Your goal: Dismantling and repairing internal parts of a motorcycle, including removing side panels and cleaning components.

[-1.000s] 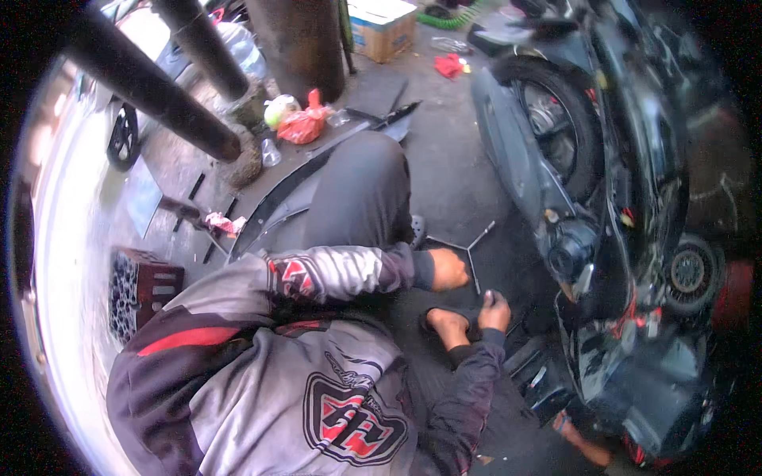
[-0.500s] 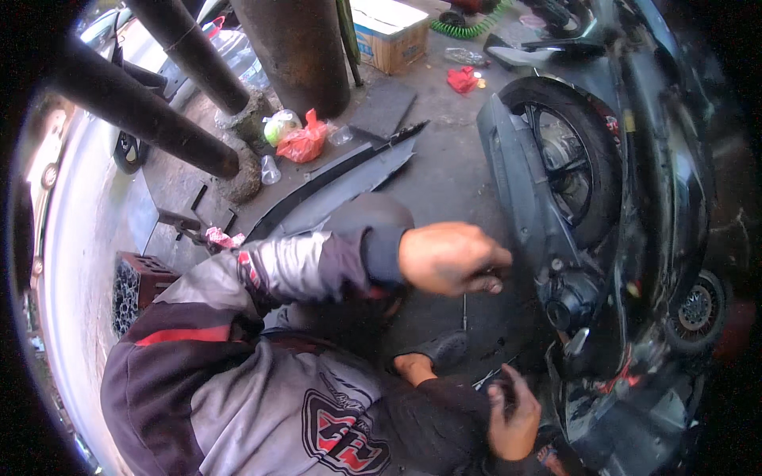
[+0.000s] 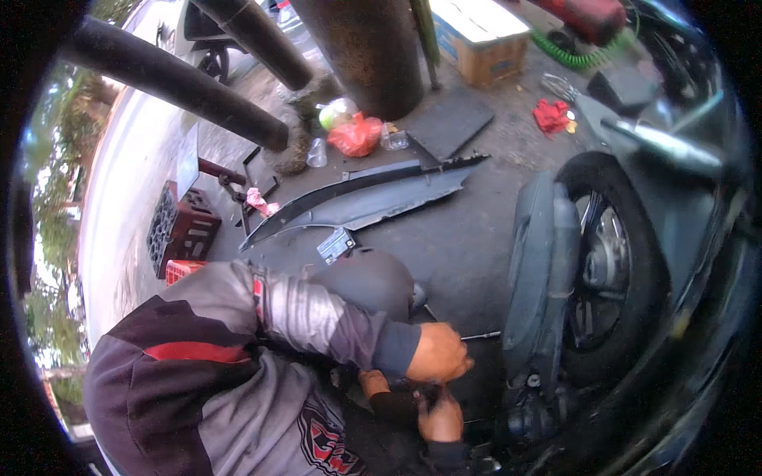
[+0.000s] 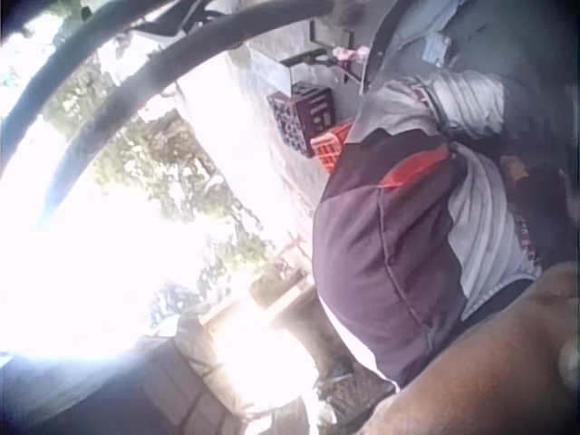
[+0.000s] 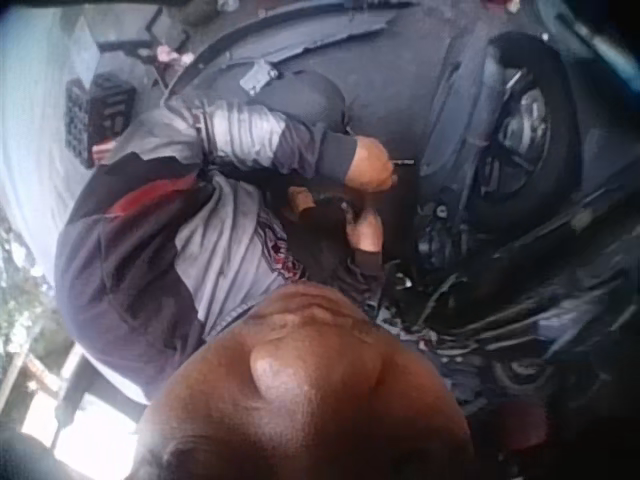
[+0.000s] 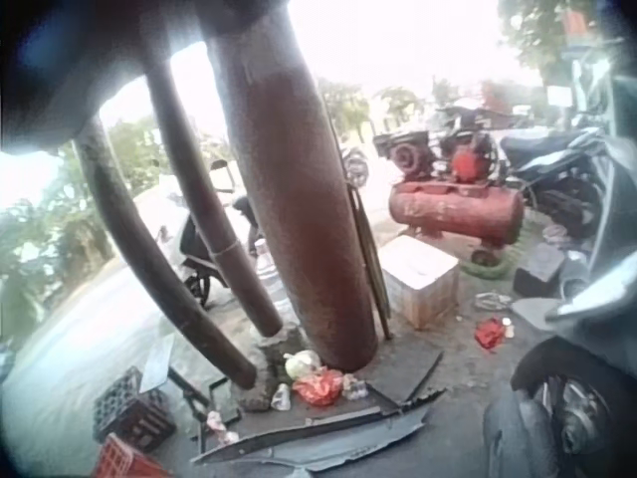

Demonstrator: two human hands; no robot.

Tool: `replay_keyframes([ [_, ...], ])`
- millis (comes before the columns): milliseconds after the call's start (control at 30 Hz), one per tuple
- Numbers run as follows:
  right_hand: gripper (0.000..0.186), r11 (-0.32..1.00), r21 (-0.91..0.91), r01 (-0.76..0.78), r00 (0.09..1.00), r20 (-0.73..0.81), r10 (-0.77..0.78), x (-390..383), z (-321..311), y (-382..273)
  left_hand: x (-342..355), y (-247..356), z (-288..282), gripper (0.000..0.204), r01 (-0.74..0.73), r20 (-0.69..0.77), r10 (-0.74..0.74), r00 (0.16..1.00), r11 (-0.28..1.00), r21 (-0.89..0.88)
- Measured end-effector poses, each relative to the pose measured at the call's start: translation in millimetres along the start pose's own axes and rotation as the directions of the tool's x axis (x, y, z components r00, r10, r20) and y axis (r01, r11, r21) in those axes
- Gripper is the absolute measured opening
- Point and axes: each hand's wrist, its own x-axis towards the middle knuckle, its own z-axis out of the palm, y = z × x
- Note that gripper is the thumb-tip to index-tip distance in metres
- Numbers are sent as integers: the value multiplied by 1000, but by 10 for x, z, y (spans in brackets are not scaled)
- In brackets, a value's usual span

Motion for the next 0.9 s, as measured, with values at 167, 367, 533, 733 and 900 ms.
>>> replay_keyframes([
  [167, 43, 995, -53, -80, 993, 83, 85, 472, 191, 332, 249, -138, 128, 23, 234, 253, -208, 945, 969, -75],
  [367, 32, 994, 106, 31, 956, -293, 1, -98, -152, 75, -27, -38, -513, 34, 314, -15, -418, 908, 707, -634],
  [533, 30, 827, 517, -221, 927, -152, 343, -1094, -913, -381, -1151, 147, -1287, 37, 146, 249, -872, 420, -206, -968],
  [733, 36, 913, 140, -383, 895, -189, 404, -2224, -1506, -749, -3797, 171, -1582, 46, 889, 7, -931, 364, 346, -299],
  [900, 36, 842, 209, -497, 821, -201, 534, -2488, -1691, -1053, -4956, 738, -2359, 49, 972, 230, -970, -83, -130, -198],
])
